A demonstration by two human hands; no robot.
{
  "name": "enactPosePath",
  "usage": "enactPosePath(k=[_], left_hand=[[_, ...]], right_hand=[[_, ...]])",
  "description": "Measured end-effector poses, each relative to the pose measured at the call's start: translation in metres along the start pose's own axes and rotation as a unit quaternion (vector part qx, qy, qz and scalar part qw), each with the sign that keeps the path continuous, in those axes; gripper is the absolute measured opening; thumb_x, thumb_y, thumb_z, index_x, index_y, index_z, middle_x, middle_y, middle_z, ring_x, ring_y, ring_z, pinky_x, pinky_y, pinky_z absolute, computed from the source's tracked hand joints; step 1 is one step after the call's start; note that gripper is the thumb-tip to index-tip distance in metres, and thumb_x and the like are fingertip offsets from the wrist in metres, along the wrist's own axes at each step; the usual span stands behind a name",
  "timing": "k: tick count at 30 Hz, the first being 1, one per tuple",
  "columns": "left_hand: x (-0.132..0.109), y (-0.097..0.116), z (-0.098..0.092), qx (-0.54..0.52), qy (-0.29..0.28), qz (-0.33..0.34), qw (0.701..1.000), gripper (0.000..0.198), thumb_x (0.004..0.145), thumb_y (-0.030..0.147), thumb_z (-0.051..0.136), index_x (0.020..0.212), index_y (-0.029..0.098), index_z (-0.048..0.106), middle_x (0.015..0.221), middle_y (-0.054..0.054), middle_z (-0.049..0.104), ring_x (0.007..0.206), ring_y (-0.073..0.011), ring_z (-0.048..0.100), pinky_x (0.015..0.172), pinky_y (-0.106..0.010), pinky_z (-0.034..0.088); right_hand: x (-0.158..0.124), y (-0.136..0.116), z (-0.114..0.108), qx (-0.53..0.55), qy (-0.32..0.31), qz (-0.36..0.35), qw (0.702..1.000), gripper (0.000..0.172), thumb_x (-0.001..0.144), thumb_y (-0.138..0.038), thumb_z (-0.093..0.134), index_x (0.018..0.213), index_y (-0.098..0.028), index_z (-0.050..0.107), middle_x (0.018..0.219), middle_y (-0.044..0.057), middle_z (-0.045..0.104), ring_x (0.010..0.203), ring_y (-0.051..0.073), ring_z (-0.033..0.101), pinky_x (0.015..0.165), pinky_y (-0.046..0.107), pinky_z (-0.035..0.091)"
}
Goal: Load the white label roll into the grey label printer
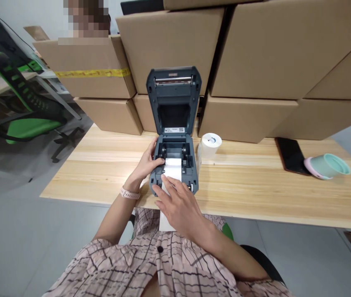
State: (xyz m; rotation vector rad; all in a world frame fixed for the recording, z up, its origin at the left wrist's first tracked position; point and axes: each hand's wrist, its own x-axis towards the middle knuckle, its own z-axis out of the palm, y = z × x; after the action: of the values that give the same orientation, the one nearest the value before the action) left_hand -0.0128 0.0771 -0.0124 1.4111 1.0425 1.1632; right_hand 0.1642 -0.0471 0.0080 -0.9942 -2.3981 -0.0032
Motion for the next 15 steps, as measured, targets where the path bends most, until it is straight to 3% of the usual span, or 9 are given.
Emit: enactPosePath(k=[6, 12, 15], left_hand=[[0.0001, -0.0022, -0.0020, 0.009, -0.005, 0.003, 1.000, 0.100, 0.069, 0.023, 0.069, 0.161, 0.019, 0.030, 0.165, -0.013, 0.041, 0.148, -0.0298, 0.045, 0.125, -0.043, 0.033], [0.0008, -0.0030, -0.0025, 0.015, -0.006, 0.011, 1.000, 0.103, 0.069, 0.027, 0.073, 0.161, 0.015, 0.029, 0.162, -0.016, 0.045, 0.150, -0.0322, 0.042, 0.125, -0.044, 0.032], [0.0005, -0.0029, -0.0022, 0.016, -0.002, 0.006, 1.000, 0.104, 0.069, 0.027, 0.074, 0.162, 0.016, 0.029, 0.162, -0.016, 0.045, 0.150, -0.0323, 0.042, 0.126, -0.044, 0.031]], right_hand=[[-0.0011, 0.0040, -0.0093, 0.067, -0.016, 0.032, 0.997, 0.034, 0.107, -0.027, 0.049, 0.134, -0.013, 0.064, 0.141, 0.014, 0.068, 0.130, 0.030, 0.061, 0.098, 0.050, 0.059], [-0.0069, 0.0049, -0.0073, 0.051, -0.010, 0.033, 0.998, 0.034, 0.107, -0.028, 0.049, 0.135, -0.020, 0.066, 0.145, 0.011, 0.065, 0.147, 0.031, 0.049, 0.112, 0.057, 0.049], [-0.0074, 0.0054, -0.0056, 0.031, -0.015, 0.028, 0.999, 0.034, 0.108, -0.029, 0.047, 0.133, -0.021, 0.067, 0.147, 0.010, 0.064, 0.147, 0.032, 0.049, 0.108, 0.054, 0.052]])
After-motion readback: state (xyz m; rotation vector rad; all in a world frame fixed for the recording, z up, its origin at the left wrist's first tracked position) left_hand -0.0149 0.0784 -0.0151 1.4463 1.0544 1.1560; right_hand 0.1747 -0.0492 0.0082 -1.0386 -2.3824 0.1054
